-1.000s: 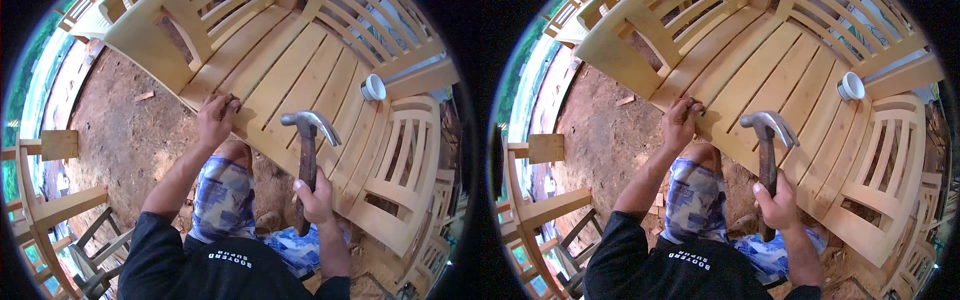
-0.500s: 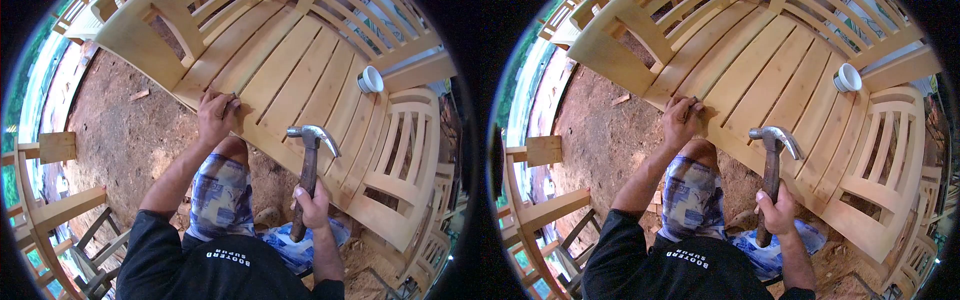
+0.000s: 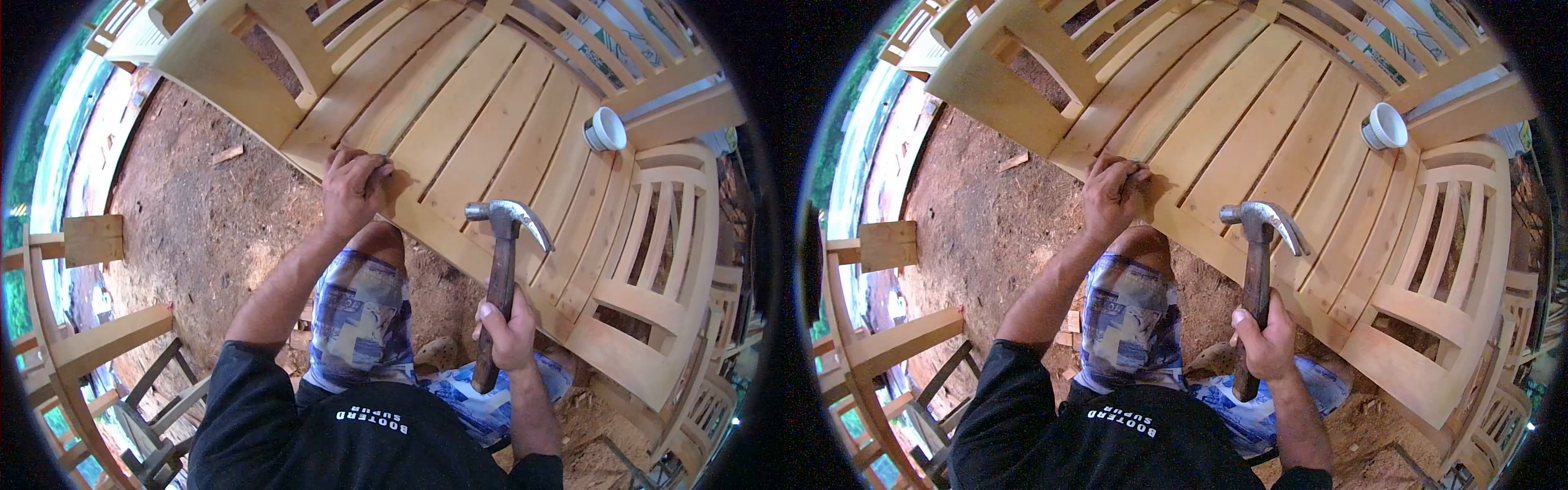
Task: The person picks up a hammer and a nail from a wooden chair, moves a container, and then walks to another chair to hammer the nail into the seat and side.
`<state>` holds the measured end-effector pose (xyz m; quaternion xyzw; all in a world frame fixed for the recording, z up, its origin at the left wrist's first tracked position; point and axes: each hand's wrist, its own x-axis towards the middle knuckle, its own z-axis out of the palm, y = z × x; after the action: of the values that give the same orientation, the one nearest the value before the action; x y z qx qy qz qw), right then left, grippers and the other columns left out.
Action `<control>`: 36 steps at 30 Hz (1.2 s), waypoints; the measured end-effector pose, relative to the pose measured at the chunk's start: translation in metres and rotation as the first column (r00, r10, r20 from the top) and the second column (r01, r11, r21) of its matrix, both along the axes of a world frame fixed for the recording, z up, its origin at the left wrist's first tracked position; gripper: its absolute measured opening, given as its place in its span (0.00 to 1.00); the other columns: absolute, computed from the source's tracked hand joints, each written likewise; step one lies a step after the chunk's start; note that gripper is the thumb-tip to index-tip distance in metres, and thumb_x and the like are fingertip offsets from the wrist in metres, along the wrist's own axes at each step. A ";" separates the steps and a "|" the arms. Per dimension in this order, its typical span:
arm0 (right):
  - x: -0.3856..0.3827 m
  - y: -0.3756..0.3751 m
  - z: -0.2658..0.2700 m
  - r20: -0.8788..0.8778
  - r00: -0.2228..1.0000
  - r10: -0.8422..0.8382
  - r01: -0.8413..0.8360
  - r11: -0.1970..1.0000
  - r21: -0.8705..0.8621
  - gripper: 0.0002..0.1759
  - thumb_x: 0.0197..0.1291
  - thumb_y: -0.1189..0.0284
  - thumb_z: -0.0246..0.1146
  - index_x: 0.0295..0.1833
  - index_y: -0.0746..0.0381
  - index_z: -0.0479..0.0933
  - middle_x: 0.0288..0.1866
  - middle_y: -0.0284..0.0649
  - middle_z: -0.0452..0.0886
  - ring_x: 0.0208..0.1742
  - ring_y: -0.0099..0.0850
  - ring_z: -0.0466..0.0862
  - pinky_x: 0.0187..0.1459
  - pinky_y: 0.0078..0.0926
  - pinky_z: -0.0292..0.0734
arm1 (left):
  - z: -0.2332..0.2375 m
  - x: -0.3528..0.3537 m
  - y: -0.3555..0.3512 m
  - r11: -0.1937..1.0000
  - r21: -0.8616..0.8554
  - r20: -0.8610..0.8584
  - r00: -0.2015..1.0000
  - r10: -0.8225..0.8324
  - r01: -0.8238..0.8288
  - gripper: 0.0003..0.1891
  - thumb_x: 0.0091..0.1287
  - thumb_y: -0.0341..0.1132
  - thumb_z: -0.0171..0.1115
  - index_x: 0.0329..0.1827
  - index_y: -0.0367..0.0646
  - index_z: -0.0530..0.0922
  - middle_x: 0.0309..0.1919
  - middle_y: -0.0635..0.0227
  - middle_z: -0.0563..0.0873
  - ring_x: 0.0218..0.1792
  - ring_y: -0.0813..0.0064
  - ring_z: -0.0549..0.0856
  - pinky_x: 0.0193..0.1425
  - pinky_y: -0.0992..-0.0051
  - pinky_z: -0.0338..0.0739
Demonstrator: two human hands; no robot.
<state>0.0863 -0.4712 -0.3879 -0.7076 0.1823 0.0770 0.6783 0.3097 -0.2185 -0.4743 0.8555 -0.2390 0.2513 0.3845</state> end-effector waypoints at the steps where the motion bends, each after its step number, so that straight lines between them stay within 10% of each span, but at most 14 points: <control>1: 0.001 0.000 0.000 0.004 1.000 -0.001 0.001 1.000 0.002 0.13 0.71 0.69 0.65 0.52 0.66 0.73 0.30 0.36 0.81 0.25 0.25 0.83 0.27 0.27 0.81 | 0.000 0.000 0.000 1.000 -0.002 0.005 1.000 -0.009 0.009 0.07 0.62 0.30 0.74 0.42 0.43 0.88 0.38 0.66 0.92 0.45 0.60 0.88 0.57 0.60 0.78; 15: 0.055 0.015 0.065 0.200 0.949 0.245 -0.167 0.926 -0.338 0.17 0.67 0.69 0.68 0.55 0.68 0.75 0.28 0.43 0.82 0.26 0.36 0.86 0.31 0.37 0.80 | 0.000 0.005 0.005 0.982 0.140 0.065 0.988 -0.139 0.129 0.11 0.60 0.30 0.73 0.46 0.42 0.86 0.38 0.63 0.90 0.45 0.60 0.88 0.56 0.58 0.79; 18: 0.071 0.024 0.111 0.309 0.866 0.394 -0.185 0.825 -0.533 0.18 0.70 0.70 0.65 0.58 0.69 0.75 0.33 0.38 0.83 0.33 0.26 0.85 0.36 0.32 0.82 | 0.003 0.006 0.005 0.982 0.113 0.079 0.984 -0.159 0.150 0.11 0.61 0.31 0.74 0.46 0.42 0.86 0.39 0.63 0.90 0.46 0.60 0.88 0.56 0.58 0.79; 24: 0.098 0.049 0.063 0.407 0.814 0.415 -0.132 0.814 -0.565 0.19 0.67 0.69 0.66 0.57 0.70 0.74 0.30 0.56 0.83 0.30 0.59 0.86 0.34 0.50 0.82 | 0.001 0.005 0.006 0.983 0.128 0.075 0.987 -0.139 0.129 0.11 0.62 0.30 0.74 0.47 0.43 0.86 0.40 0.62 0.91 0.47 0.59 0.88 0.56 0.59 0.79; 25: 0.104 0.047 0.050 0.211 0.852 0.479 -0.230 0.705 -0.671 0.16 0.67 0.70 0.66 0.54 0.69 0.75 0.29 0.57 0.83 0.31 0.61 0.86 0.34 0.53 0.81 | 0.001 0.004 0.006 0.984 0.120 0.071 0.988 -0.138 0.129 0.11 0.62 0.30 0.74 0.47 0.43 0.86 0.40 0.62 0.91 0.47 0.59 0.88 0.56 0.58 0.80; 30: 0.088 0.035 0.058 0.131 0.946 0.297 -0.197 0.846 -0.495 0.17 0.66 0.66 0.68 0.50 0.67 0.76 0.26 0.52 0.81 0.28 0.55 0.85 0.32 0.49 0.78 | -0.001 0.005 0.008 0.982 0.093 0.041 0.985 -0.168 0.164 0.16 0.50 0.22 0.69 0.44 0.39 0.85 0.42 0.57 0.90 0.49 0.50 0.87 0.55 0.56 0.83; 36: 0.041 0.005 0.051 0.045 0.993 0.113 -0.101 0.972 -0.212 0.14 0.68 0.68 0.68 0.50 0.66 0.75 0.26 0.39 0.81 0.24 0.30 0.84 0.31 0.33 0.80 | 0.004 0.002 -0.002 0.996 -0.070 -0.103 0.993 -0.062 0.055 0.07 0.65 0.26 0.73 0.45 0.38 0.86 0.41 0.58 0.91 0.46 0.54 0.89 0.50 0.60 0.85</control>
<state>0.1275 -0.4659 -0.3366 -0.7858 0.1316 0.0735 0.5999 0.3116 -0.2206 -0.4706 0.8468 -0.2349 0.2024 0.4323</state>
